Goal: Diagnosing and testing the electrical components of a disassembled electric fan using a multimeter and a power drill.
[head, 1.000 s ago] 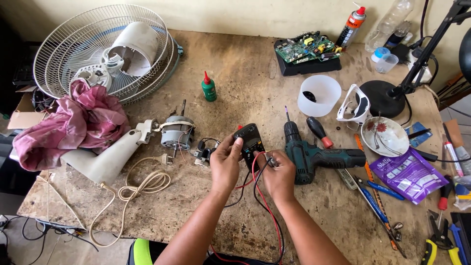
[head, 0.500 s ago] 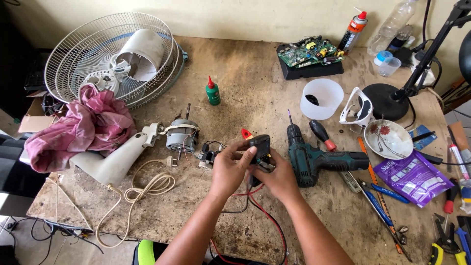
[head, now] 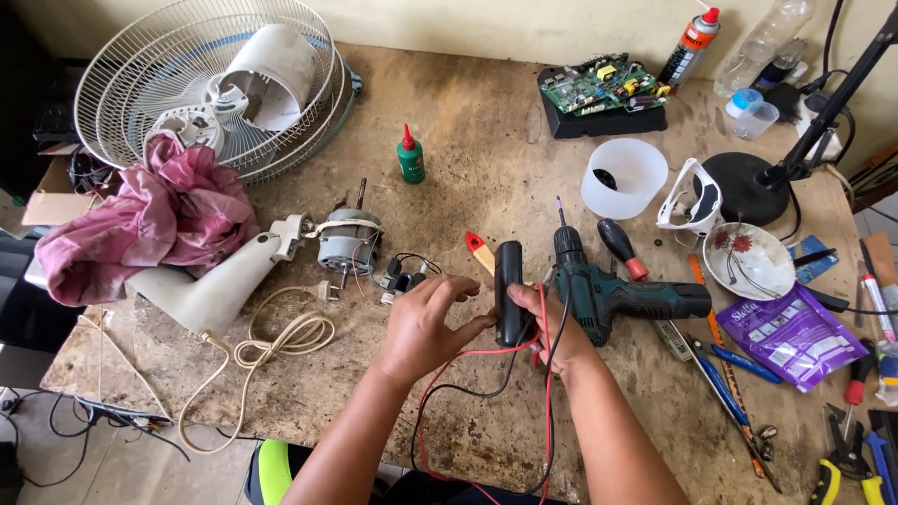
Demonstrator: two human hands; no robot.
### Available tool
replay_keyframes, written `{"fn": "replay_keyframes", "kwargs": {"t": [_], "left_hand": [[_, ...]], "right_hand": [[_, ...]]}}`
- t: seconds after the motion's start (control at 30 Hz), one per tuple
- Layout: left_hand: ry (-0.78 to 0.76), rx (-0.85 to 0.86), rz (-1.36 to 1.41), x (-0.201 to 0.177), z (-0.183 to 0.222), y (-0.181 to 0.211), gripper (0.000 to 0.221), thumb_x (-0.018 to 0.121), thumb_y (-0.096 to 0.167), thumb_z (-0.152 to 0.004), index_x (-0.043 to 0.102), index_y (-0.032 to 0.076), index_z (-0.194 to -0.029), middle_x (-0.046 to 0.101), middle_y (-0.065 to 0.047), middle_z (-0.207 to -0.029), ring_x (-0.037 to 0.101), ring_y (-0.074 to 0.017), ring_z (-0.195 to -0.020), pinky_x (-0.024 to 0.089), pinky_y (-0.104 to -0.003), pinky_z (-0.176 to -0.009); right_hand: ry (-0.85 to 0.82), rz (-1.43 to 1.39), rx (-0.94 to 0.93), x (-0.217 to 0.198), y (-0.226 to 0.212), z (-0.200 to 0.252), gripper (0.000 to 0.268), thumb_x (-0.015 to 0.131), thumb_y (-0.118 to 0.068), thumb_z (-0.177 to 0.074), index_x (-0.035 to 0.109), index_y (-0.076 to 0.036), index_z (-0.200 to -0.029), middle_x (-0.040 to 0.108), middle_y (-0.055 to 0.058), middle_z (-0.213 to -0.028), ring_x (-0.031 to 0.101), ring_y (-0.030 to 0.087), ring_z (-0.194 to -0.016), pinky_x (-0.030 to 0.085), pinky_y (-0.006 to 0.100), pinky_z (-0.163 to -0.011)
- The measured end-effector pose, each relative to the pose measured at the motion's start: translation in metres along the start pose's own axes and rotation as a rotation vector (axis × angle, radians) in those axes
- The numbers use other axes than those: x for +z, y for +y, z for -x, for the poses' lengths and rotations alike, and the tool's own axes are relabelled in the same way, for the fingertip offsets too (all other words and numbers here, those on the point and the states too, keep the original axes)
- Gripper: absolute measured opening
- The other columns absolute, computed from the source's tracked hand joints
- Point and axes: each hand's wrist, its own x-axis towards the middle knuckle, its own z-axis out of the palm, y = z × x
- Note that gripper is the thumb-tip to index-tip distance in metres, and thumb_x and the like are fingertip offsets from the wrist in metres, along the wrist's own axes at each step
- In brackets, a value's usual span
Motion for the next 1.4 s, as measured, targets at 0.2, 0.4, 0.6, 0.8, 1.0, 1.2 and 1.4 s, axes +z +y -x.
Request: {"fn": "replay_keyframes", "kwargs": {"t": [0.2,0.4,0.6,0.8,1.0,1.2,1.4], "left_hand": [[0.03,0.047,-0.031,0.001,0.004,-0.004,0.042,0.088,0.025,-0.078,0.064,0.012,-0.109,0.072,-0.003,-0.09,0.073,-0.0243,-0.074,0.061,-0.036,-0.065],[0.031,0.032,-0.029,-0.001,0.007,-0.004,0.045,0.09,0.025,-0.075,0.062,0.011,-0.107,0.072,-0.003,-0.089,0.073,-0.0233,-0.073,0.06,-0.037,-0.063],[0.012,0.048,-0.029,-0.005,0.007,0.0,0.047,0.091,0.022,-0.073,0.062,0.012,-0.108,0.073,-0.003,-0.089,0.072,-0.0231,-0.071,0.06,-0.036,-0.062],[0.013,0.027,-0.025,-0.001,0.009,0.0,0.048,0.09,0.021,-0.07,0.061,0.012,-0.108,0.073,-0.002,-0.088,0.073,-0.0224,-0.07,0.059,-0.036,-0.061],[0.085,-0.038,-0.222,0.026,0.028,-0.014,0.043,0.086,0.03,-0.066,0.063,0.02,-0.101,0.068,0.004,-0.078,0.071,-0.0165,-0.064,0.058,-0.031,-0.057],[0.182,-0.488,-0.13,0.034,0.019,-0.013,0.01,0.072,0.018,-0.09,0.062,0.016,-0.09,0.066,-0.002,-0.056,0.07,-0.0265,-0.054,0.055,-0.036,-0.052],[0.023,-1.226,1.021,0.01,-0.027,0.015,0.08,0.046,0.055,-0.101,0.045,-0.014,-0.142,0.061,-0.039,-0.133,0.06,-0.0493,-0.126,0.044,-0.06,-0.107]], "right_hand": [[-0.027,0.002,0.089,0.024,-0.025,0.01,0.045,0.067,-0.051,-0.087,0.066,-0.006,-0.087,0.072,0.016,-0.073,0.058,0.013,-0.045,0.026,0.018,-0.03],[-0.007,-0.007,0.153,0.019,-0.018,0.006,0.048,0.069,-0.05,-0.088,0.065,-0.003,-0.095,0.068,0.018,-0.074,0.054,0.019,-0.045,0.026,0.022,-0.03],[-0.046,-0.025,0.176,0.015,-0.01,0.001,0.048,0.066,-0.049,-0.09,0.064,-0.003,-0.101,0.074,0.021,-0.083,0.062,0.019,-0.051,0.027,0.021,-0.031],[-0.07,-0.016,0.188,0.011,-0.004,-0.004,0.05,0.067,-0.05,-0.089,0.065,-0.001,-0.099,0.074,0.024,-0.081,0.064,0.022,-0.052,0.026,0.021,-0.031],[-0.002,-0.078,0.155,0.01,-0.003,-0.005,0.046,0.072,-0.047,-0.087,0.065,-0.004,-0.1,0.072,0.022,-0.079,0.066,0.025,-0.057,0.026,0.024,-0.034],[-0.022,0.189,0.008,-0.017,0.036,-0.023,0.068,0.074,-0.053,-0.083,0.068,0.002,-0.123,0.07,0.031,-0.089,0.068,0.037,-0.071,0.051,0.033,-0.054],[0.226,0.613,-0.117,0.022,-0.008,0.011,0.06,0.092,-0.045,-0.071,0.069,-0.018,-0.119,0.077,0.01,-0.088,0.074,0.018,-0.076,0.059,0.027,-0.065]]}}
